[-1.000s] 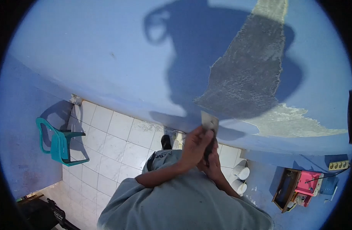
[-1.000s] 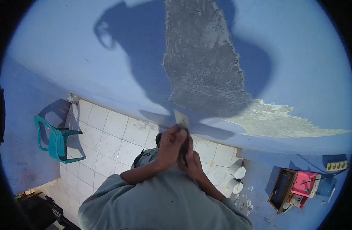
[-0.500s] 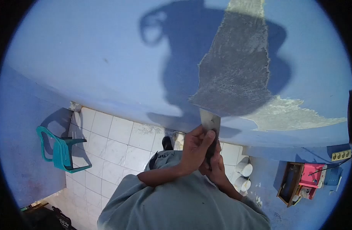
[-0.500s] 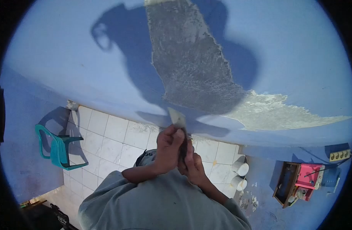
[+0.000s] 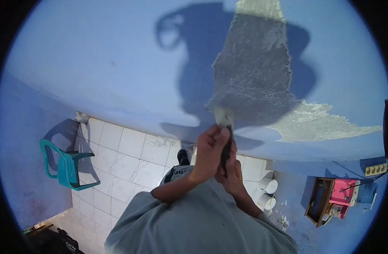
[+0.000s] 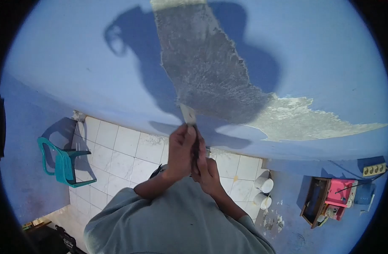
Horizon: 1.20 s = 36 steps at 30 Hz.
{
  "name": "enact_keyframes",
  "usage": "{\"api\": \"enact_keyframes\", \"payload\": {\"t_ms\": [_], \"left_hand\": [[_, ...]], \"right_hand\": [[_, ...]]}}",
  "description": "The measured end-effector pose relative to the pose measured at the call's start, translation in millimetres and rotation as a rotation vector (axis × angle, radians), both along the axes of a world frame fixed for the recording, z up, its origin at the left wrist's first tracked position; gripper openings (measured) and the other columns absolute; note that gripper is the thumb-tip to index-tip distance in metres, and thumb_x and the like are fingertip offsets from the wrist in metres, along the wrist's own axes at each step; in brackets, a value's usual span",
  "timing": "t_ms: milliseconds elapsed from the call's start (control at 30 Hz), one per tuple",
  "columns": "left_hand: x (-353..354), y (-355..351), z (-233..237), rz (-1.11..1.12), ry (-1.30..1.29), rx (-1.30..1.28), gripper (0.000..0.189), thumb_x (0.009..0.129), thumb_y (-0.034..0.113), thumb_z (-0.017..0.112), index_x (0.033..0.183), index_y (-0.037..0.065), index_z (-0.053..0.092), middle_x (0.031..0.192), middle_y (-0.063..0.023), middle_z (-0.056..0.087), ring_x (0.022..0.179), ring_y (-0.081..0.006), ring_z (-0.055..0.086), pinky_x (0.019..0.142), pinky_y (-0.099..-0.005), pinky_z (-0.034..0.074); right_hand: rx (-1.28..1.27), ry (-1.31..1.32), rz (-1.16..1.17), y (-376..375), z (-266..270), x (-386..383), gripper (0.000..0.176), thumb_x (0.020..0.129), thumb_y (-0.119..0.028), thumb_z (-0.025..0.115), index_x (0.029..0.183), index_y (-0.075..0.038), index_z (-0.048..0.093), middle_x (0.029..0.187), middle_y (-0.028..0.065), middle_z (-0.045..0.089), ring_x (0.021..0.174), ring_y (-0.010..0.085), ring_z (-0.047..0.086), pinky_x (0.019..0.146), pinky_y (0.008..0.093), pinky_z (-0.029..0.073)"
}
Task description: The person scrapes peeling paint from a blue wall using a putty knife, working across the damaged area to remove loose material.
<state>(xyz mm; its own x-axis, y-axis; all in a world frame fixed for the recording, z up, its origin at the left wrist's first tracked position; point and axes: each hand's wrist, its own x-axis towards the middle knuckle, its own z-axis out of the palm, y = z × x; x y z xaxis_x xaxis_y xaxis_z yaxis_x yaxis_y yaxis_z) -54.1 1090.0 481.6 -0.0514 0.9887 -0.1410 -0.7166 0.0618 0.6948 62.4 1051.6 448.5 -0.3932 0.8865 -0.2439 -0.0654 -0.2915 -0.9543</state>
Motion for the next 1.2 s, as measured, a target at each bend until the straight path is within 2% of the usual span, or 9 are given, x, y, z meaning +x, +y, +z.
{"api": "enact_keyframes", "payload": {"t_ms": [167, 333, 500, 567, 700, 900, 1000, 1067, 1200], "left_hand": [[23.3, -16.8, -10.2, -0.029, 0.08, -0.005, 0.02, 0.091, 0.019, 0.045, 0.082, 0.002, 0.049, 0.061, -0.0038, 0.055, 0.05, -0.0067, 0.05, 0.046, -0.0195, 0.041], [-4.7, 11.6, -1.3, -0.006, 0.022, 0.019, 0.023, 0.091, 0.022, 0.044, 0.081, 0.002, 0.05, 0.061, -0.0043, 0.055, 0.053, -0.007, 0.051, 0.048, -0.0203, 0.041], [-0.9, -7.2, 5.3, 0.06, -0.011, -0.008, 0.027, 0.092, 0.027, 0.043, 0.077, 0.004, 0.046, 0.058, -0.0045, 0.051, 0.045, -0.0095, 0.047, 0.041, -0.0212, 0.041], [4.0, -11.7, 1.7, 0.026, -0.014, 0.107, 0.026, 0.092, 0.026, 0.043, 0.079, 0.003, 0.046, 0.058, -0.005, 0.052, 0.045, -0.0092, 0.048, 0.04, -0.0201, 0.04], [16.9, -19.1, -16.1, -0.007, 0.027, 0.037, 0.022, 0.091, 0.022, 0.046, 0.083, 0.002, 0.049, 0.06, -0.0043, 0.055, 0.048, -0.0066, 0.051, 0.043, -0.0188, 0.041], [-2.4, 12.6, -5.2, -0.014, 0.12, -0.052, 0.028, 0.092, 0.028, 0.042, 0.078, 0.004, 0.046, 0.06, -0.0044, 0.052, 0.046, -0.0087, 0.047, 0.041, -0.0209, 0.039], [-23.6, 26.6, 15.9, 0.208, 0.041, 0.131, 0.032, 0.092, 0.033, 0.041, 0.075, 0.005, 0.043, 0.056, -0.0044, 0.048, 0.044, -0.0097, 0.045, 0.04, -0.0211, 0.038], [-36.4, 21.6, 29.0, 0.204, 0.018, 0.128, 0.034, 0.092, 0.034, 0.04, 0.074, 0.006, 0.042, 0.056, -0.0044, 0.047, 0.043, -0.0099, 0.044, 0.04, -0.0211, 0.037], [-37.1, 11.8, 16.8, 0.168, 0.098, 0.056, 0.033, 0.092, 0.034, 0.04, 0.075, 0.006, 0.041, 0.056, -0.0041, 0.047, 0.044, -0.0096, 0.044, 0.04, -0.0216, 0.037]], "right_hand": [[0.03, 0.047, -0.012, -13.8, -8.3, 20.2, 0.048, 0.093, -0.043, 0.027, 0.061, -0.008, 0.036, 0.049, -0.0021, 0.034, 0.042, 0.0069, 0.031, 0.039, 0.0228, 0.024], [-0.073, 0.0, -0.125, 11.8, -1.5, -20.4, 0.049, 0.092, -0.047, 0.028, 0.062, -0.008, 0.036, 0.051, -0.001, 0.033, 0.045, 0.0085, 0.033, 0.042, 0.0231, 0.026], [-0.043, 0.028, 0.021, -1.2, 6.3, -8.8, 0.052, 0.092, -0.047, 0.027, 0.06, -0.007, 0.036, 0.051, -0.0006, 0.037, 0.045, 0.0084, 0.032, 0.043, 0.0232, 0.026], [0.192, -0.035, 0.023, -4.9, -5.5, 1.6, 0.047, 0.094, -0.038, 0.028, 0.061, -0.007, 0.038, 0.049, -0.0009, 0.036, 0.042, 0.0077, 0.033, 0.04, 0.0237, 0.025], [0.126, -0.001, -0.008, -15.9, -25.5, 15.3, 0.048, 0.094, -0.038, 0.027, 0.059, -0.006, 0.037, 0.049, -0.001, 0.036, 0.042, 0.0079, 0.033, 0.04, 0.024, 0.025], [0.08, -0.092, -0.104, 4.2, -4.2, -13.7, 0.049, 0.094, -0.039, 0.029, 0.058, -0.006, 0.038, 0.049, -0.0019, 0.035, 0.043, 0.0072, 0.031, 0.04, 0.0233, 0.024], [0.236, -0.14, -0.085, 37.3, 12.3, -38.2, 0.047, 0.094, -0.038, 0.032, 0.06, -0.006, 0.039, 0.05, -0.0022, 0.035, 0.044, 0.0056, 0.03, 0.041, 0.0226, 0.023], [0.094, 0.109, 0.11, 42.7, 29.1, -47.0, 0.045, 0.094, -0.036, 0.034, 0.06, -0.006, 0.039, 0.05, -0.0027, 0.035, 0.045, 0.0045, 0.029, 0.041, 0.0224, 0.022], [0.148, 0.062, 0.109, 30.8, 3.4, -44.9, 0.046, 0.094, -0.036, 0.032, 0.059, -0.006, 0.039, 0.049, -0.0015, 0.036, 0.044, 0.0061, 0.032, 0.041, 0.0233, 0.024]]}}
